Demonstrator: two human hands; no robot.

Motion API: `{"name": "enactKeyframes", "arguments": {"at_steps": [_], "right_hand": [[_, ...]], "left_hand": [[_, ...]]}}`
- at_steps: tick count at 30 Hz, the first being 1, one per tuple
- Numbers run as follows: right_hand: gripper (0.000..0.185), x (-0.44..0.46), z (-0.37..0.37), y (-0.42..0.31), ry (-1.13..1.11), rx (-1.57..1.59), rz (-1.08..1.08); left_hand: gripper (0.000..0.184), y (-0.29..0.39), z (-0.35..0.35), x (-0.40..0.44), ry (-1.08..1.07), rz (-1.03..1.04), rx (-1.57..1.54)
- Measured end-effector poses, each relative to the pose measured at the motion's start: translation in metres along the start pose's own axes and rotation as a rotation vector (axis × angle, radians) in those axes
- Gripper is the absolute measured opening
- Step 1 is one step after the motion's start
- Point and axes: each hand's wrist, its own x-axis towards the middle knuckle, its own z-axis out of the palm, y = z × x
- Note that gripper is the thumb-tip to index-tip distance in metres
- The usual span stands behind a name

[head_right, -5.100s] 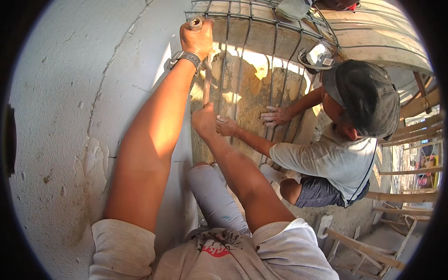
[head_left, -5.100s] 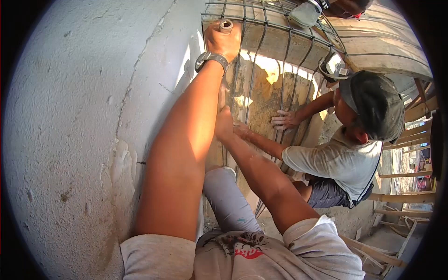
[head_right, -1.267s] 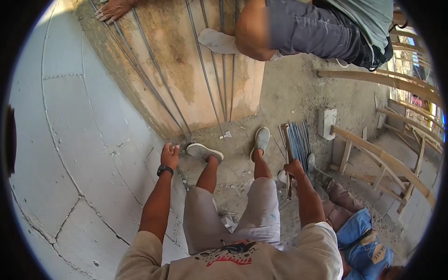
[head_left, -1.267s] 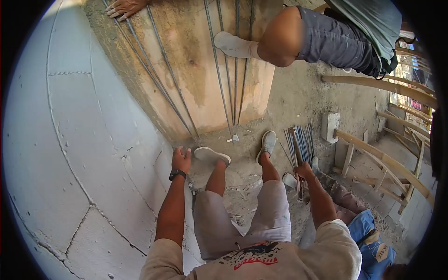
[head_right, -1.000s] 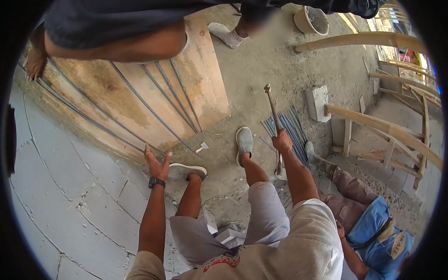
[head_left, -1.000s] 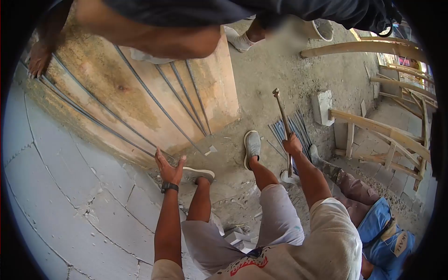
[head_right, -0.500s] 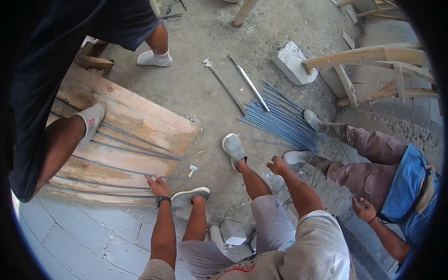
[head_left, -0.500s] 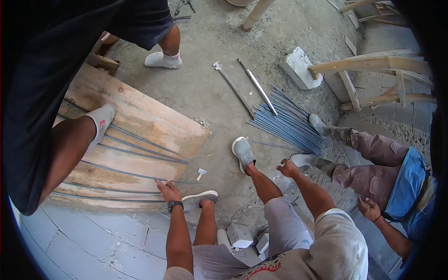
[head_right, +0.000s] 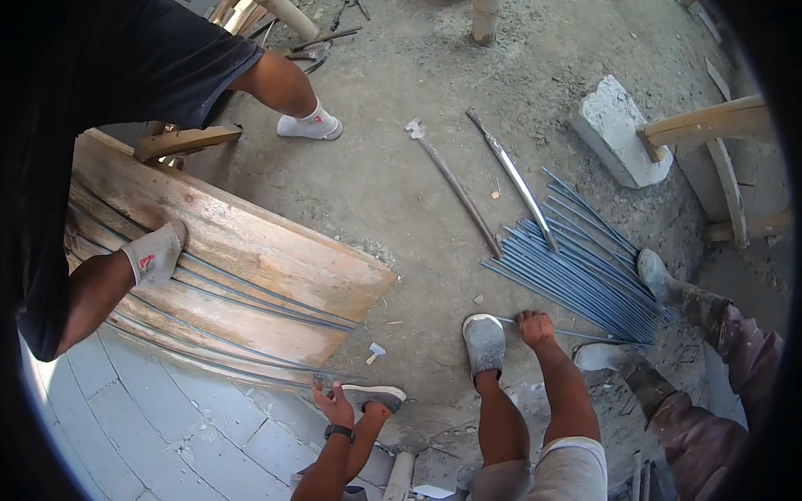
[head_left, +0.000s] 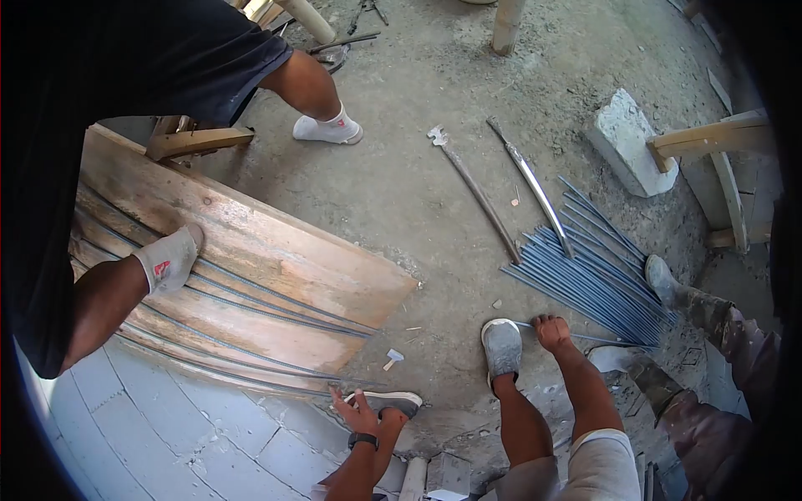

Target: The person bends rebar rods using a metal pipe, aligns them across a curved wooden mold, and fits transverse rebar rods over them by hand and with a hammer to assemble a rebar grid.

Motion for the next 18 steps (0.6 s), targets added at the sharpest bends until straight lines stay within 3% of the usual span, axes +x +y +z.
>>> {"name": "enactKeyframes", "arguments": {"at_steps": [3,6,9,11,13,15,18], "right_hand": [[0.026,-0.02,-0.029,-0.001,0.124,-0.049,-0.12],[0.024,-0.032,-0.075,-0.022,0.071,0.114,-0.031],[0.024,-0.029,-0.088,-0.03,0.035,0.141,0.148],[0.022,-0.02,-0.075,-0.03,0.072,0.119,0.282],[0.022,0.014,-0.007,-0.017,0.151,0.18,0.479],[0.027,0.014,-0.006,-0.016,0.088,0.171,0.395],[0.03,0.014,-0.006,-0.016,0.009,0.16,0.208]], "left_hand": [[0.08,-0.005,0.012,-0.053,-0.167,-0.033,-0.01],[0.08,-0.02,0.016,-0.084,-0.396,-0.087,-0.046],[0.074,0.033,0.012,-0.092,-0.633,0.144,0.287],[0.071,0.02,0.033,-0.083,-0.724,0.022,-0.013],[0.06,0.095,0.031,-0.084,-0.758,-0.208,-0.187],[0.052,0.108,0.035,-0.077,-0.704,-0.242,-0.255],[0.049,0.082,0.034,-0.072,-0.753,-0.16,-0.101]]}}
